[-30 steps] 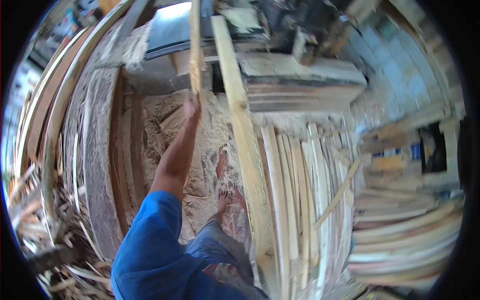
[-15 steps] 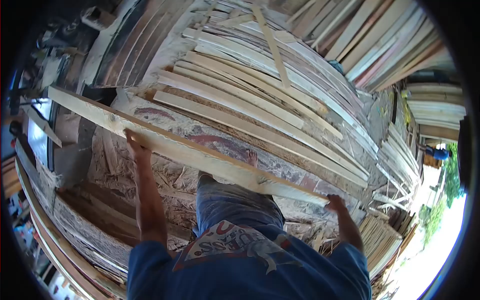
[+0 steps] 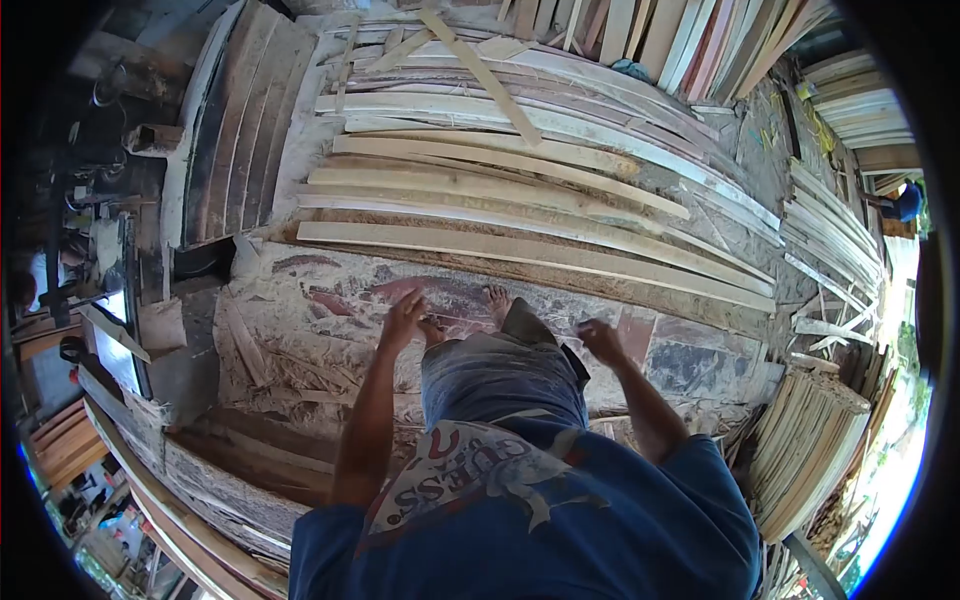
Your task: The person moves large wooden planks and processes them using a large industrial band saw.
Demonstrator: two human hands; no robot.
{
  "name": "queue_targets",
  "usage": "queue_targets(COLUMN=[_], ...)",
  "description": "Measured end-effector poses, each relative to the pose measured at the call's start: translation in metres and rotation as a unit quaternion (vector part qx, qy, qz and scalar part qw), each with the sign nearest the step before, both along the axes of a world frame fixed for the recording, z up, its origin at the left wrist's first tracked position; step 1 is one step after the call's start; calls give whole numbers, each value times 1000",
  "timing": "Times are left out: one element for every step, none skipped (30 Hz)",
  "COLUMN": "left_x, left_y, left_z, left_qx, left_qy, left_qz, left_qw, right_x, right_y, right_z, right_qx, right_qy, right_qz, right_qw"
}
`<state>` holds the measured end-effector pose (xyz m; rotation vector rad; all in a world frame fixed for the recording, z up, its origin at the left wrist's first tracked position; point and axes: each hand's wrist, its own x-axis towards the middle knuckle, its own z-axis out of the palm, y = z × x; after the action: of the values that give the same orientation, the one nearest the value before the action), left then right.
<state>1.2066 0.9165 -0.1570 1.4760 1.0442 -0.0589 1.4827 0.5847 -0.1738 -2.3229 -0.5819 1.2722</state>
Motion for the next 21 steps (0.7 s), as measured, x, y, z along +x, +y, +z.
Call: queue_targets(left_x=[-5, -21, -37, -44, -53, -65, -84, -106, -136, -169, -186, -180, -165, -156, -165, -173, -182, -191, -186, -179, -174], left_y=[-19, -38, -56, -65, -72, -80, -86, -92, -96, -98, -99, -94, -81, -70, -65, -63, -59, -57, -52, -54, -50], left_z=[-8, -37, -57, -48, -39, -42, -54, -69, -96, -130, -147, -126, -86, -58, -64, -73, -85, -90, -70, -50, -31], left_qx=[-12, 2, 17, 35, 53, 56, -46, -147, -142, -84, -28, -21, -56, -91, -87, -75, -30, 18, 39, 54, 84], left_qy=[-4, -27, -50, -3, 45, 48, 74, 96, 95, 107, 120, 116, 116, 111, 72, 61, 39, 22, 36, 33, 34], left_qz=[-13, -33, -49, -99, -144, -131, -46, 41, 60, 119, 179, 202, 287, 373, 387, 425, 397, 372, 376, 423, 422], left_qw=[1000, 999, 997, 995, 987, 989, 995, 983, 984, 983, 976, 972, 949, 917, 915, 900, 916, 928, 925, 904, 902], right_x=[-25, -43, -56, -55, -50, -42, -32, -22, -11, -1, 15, 24, 23, 14, 7, -6, -19, -48, -78, -74, -71], right_y=[-4, -19, -24, -16, -8, 6, 23, 62, 81, 106, 140, 169, 207, 243, 265, 286, 298, 309, 321, 326, 331], right_z=[-6, -39, -51, -47, -42, -32, -26, 27, 29, 27, 58, 90, 143, 198, 253, 289, 309, 348, 388, 395, 402], right_qx=[-39, 51, 75, 77, 23, -31, -12, 1, 102, 159, 131, 242, 364, 453, 492, 617, 746, 827, 892, 911, 876], right_qy=[-20, -49, -36, -35, -36, -38, -36, -46, -42, -80, -34, -39, 44, 70, 67, 78, 55, 102, 132, 258, 389], right_qz=[45, 204, 148, 152, 122, 96, 71, 64, 20, 2, 20, 71, -6, -47, -25, -14, 22, -36, -73, 52, 177], right_qw=[998, 976, 985, 985, 992, 994, 997, 997, 994, 984, 991, 967, 930, 887, 868, 783, 663, 551, 425, 317, 224])
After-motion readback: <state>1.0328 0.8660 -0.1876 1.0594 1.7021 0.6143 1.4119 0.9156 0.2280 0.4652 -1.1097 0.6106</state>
